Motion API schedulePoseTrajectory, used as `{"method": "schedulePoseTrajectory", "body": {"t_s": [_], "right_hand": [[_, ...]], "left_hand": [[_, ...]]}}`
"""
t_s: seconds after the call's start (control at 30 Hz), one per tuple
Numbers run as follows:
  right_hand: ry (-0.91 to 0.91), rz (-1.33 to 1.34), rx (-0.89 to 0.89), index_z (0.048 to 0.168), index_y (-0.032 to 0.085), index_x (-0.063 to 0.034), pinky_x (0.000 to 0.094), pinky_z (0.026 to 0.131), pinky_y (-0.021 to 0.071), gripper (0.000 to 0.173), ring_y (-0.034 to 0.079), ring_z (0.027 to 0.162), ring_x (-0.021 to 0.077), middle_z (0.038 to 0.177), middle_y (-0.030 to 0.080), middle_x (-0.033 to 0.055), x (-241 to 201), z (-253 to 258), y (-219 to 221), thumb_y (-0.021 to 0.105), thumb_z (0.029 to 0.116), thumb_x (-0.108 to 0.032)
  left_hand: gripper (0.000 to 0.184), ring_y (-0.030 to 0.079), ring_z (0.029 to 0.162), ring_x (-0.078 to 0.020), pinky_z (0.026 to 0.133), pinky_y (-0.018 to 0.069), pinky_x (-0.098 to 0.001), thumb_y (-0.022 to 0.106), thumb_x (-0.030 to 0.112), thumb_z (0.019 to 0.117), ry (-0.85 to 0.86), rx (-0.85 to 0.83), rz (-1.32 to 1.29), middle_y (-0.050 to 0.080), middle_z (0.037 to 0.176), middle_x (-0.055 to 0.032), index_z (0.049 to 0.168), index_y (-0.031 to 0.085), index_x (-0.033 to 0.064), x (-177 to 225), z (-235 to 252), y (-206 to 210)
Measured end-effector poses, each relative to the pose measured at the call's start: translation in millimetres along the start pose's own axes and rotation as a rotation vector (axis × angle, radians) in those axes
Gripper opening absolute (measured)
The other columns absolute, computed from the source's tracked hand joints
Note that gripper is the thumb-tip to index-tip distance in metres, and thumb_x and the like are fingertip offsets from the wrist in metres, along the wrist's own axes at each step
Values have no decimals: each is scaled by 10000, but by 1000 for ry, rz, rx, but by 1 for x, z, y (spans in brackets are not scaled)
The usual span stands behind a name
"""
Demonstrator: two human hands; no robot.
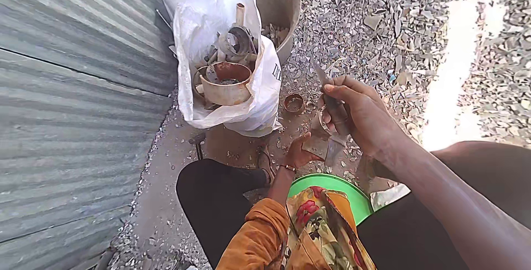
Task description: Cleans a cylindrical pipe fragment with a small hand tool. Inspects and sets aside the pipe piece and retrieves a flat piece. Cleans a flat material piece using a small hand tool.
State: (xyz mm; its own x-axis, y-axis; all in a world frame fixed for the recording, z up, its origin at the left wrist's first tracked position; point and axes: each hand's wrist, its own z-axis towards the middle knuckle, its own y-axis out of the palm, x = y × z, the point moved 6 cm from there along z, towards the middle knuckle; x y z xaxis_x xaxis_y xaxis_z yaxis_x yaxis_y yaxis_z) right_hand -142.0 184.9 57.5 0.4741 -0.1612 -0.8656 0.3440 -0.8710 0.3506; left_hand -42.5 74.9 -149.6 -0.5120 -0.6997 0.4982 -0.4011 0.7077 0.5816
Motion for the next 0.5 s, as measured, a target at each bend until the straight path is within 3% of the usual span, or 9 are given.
{"method": "schedulePoseTrajectory", "body": {"t_s": [0.1, 0.2, 0.33, 0.5], "right_hand": [[-78, -50, 27, 1092, 561, -103, 193, 430, 478, 145, 548, 481, 71, 791, 640, 37, -6, 6, 4, 463, 1102, -209], [-117, -56, 104, 1083, 547, -74, 237, 455, 510, 116, 581, 502, 108, 819, 650, 61, -6, 25, 3, 487, 1085, -174], [-70, -59, 103, 1086, 559, -93, 241, 451, 497, 112, 595, 520, 114, 792, 658, 46, -2, 28, 8, 505, 1077, -191], [-159, -69, -2, 1056, 554, -81, 235, 444, 498, 92, 577, 501, 103, 761, 627, 40, -6, 26, 31, 503, 1075, -156]], "left_hand": [[584, 730, 908, -209, 726, 623, -415, 121, 485, 1082, 60, 32, -68, 727, 1013, -76, 1212, 561, 124, -12, -26, 8], [689, 734, 925, -204, 780, 620, -409, 132, 616, 1056, 84, -13, -186, 742, 997, -77, 1203, 605, 137, -24, -47, 17], [554, 742, 873, -160, 747, 632, -359, 208, 499, 1096, 182, 79, -187, 749, 941, -43, 1121, 635, 147, -15, -84, 24], [623, 735, 928, -283, 722, 626, -456, 224, 578, 1067, 143, 57, -103, 728, 1067, -135, 1259, 596, 116, -11, -92, 4]]}}
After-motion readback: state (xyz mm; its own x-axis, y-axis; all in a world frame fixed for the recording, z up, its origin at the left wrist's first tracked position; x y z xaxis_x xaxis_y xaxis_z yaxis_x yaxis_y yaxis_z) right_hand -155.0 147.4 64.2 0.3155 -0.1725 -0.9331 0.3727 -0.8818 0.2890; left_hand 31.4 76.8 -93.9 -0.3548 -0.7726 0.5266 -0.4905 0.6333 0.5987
